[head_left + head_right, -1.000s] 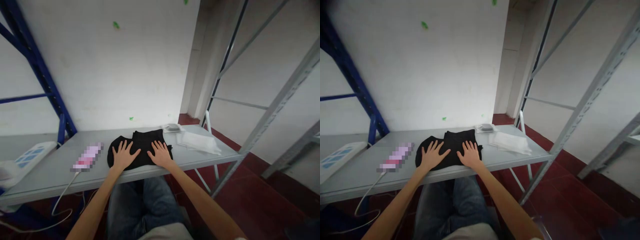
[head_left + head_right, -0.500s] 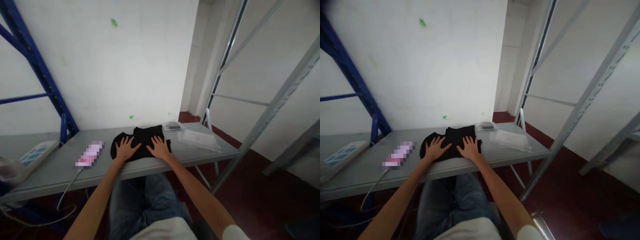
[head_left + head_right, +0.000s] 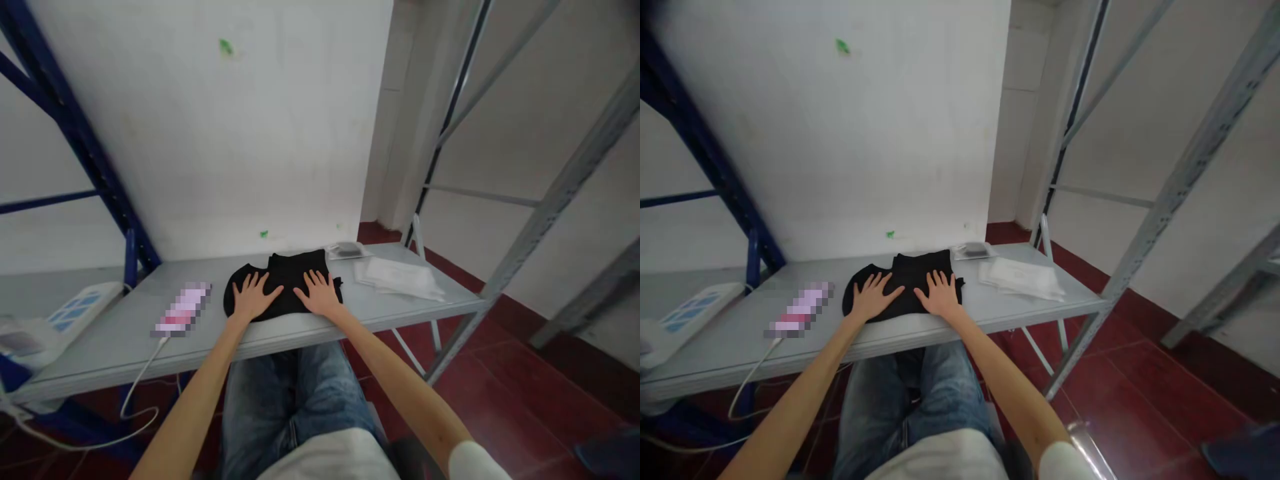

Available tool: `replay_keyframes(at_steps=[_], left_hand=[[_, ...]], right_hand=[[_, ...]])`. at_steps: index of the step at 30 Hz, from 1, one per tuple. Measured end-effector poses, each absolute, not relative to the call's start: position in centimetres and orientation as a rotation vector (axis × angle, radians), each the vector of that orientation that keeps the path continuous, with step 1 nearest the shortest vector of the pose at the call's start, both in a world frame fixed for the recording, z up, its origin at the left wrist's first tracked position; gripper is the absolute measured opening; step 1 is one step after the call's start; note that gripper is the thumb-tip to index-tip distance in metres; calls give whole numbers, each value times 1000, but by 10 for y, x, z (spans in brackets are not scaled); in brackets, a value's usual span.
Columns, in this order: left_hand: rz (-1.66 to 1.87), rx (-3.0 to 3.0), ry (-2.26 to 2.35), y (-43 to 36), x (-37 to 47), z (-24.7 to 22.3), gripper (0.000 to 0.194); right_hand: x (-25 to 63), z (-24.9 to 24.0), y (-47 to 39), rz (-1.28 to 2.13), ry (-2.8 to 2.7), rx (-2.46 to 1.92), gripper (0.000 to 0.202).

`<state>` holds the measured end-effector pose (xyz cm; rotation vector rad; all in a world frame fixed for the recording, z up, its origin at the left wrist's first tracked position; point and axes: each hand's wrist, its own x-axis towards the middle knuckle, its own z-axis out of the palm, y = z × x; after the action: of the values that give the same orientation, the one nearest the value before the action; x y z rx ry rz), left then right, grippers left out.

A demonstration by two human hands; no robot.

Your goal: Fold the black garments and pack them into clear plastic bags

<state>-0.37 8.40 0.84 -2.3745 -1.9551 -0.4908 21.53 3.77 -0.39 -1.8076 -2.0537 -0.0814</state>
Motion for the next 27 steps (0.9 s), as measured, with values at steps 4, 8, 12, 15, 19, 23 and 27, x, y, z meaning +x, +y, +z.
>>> replay_keyframes(at_steps=[4,8,12,15,19,23,27], left_hand=[[-509,-2370,-1950,82,-3,8,78],[-537,-2362,-1930,81,-3,7,77],[-553,-2362,-1927,80,-3,7,78],[-564,-2361,-1937,78,-3,8,77],[-585,-2347,-1938,76,-3,6,78],[-613,-2343,-1930,75,-3,2,78],[-747,-2297,-1837,68,-2,6,71]], right_hand=[[222,16,46,-214,-1921,-1757,53],[259,49,75,-325,-1861,-1871,44],[305,59,97,-380,-1987,-2067,39],[322,50,107,-411,-2077,-2057,37],[326,39,118,-479,-2082,-2077,39],[326,37,122,-519,-2069,-2083,33],[325,40,118,-544,-2067,-2051,26]])
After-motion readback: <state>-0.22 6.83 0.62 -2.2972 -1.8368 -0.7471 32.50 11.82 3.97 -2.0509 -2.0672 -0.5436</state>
